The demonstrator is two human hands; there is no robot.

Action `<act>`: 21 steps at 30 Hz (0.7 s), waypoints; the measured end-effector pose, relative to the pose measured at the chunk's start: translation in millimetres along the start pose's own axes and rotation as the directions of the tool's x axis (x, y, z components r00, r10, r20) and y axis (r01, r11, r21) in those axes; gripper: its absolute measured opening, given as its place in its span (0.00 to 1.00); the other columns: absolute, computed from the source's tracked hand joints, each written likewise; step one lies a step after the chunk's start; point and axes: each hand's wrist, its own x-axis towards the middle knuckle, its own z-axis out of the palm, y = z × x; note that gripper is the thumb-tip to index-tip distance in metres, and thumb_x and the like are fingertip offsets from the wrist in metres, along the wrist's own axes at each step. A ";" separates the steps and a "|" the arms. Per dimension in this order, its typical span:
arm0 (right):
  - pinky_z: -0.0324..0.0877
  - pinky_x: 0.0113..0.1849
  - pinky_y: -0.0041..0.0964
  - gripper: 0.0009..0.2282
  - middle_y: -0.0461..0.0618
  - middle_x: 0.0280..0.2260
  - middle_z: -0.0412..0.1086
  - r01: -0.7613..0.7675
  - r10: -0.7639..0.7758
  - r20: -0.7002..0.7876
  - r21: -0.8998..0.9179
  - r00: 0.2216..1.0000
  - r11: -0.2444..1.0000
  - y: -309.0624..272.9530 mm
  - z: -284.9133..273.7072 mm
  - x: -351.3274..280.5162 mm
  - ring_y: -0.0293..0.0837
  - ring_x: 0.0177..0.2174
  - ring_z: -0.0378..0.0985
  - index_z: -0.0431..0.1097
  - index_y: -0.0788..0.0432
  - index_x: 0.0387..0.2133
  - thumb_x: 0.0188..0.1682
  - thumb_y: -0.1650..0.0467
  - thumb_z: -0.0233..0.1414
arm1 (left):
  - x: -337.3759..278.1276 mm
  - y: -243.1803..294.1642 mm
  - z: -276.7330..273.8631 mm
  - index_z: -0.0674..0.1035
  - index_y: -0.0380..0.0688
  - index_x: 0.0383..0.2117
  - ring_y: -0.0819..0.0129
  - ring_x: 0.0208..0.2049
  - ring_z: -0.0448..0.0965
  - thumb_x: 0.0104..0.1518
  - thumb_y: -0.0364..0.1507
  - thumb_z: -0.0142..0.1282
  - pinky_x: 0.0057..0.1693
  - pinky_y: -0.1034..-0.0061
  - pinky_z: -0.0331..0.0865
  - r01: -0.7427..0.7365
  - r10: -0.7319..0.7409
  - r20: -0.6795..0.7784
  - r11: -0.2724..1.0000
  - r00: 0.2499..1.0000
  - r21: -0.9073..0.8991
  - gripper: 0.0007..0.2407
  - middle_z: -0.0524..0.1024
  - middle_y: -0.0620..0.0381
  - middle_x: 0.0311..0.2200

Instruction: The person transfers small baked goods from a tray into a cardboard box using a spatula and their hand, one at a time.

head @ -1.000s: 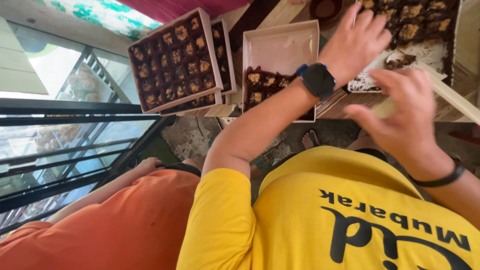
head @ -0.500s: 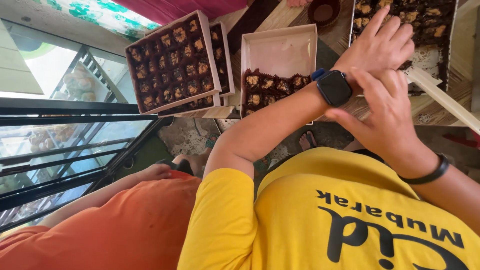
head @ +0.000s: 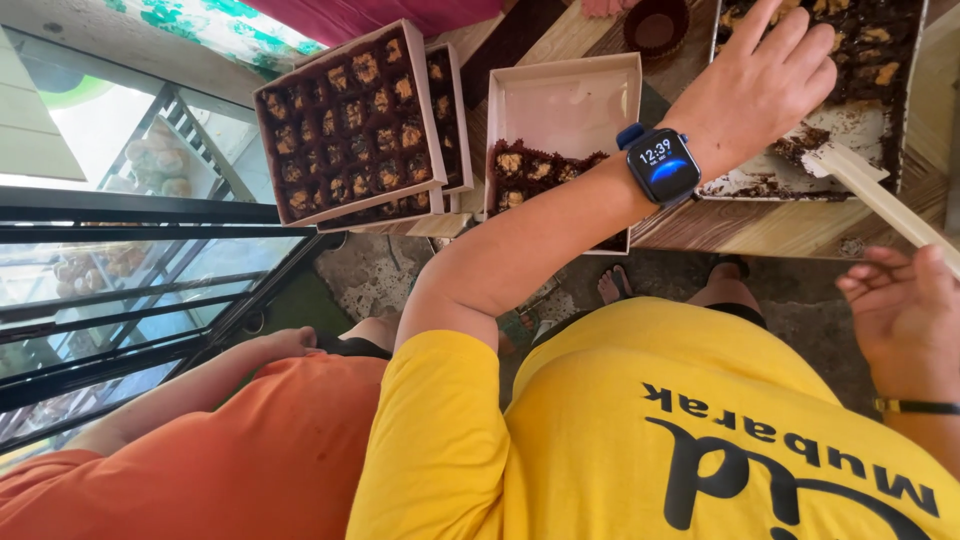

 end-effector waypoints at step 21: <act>0.75 0.47 0.52 0.12 0.79 0.44 0.69 0.759 -0.600 0.466 -0.439 0.650 0.482 -31.5 23.6 16.8 0.63 0.42 0.76 0.63 0.85 0.62 0.77 0.78 0.45 | -106.1 9.6 70.9 0.78 0.54 0.54 0.45 0.68 0.56 0.45 0.62 0.64 0.71 0.34 0.49 0.433 -0.327 0.597 0.901 0.732 -0.037 0.35 0.62 0.49 0.65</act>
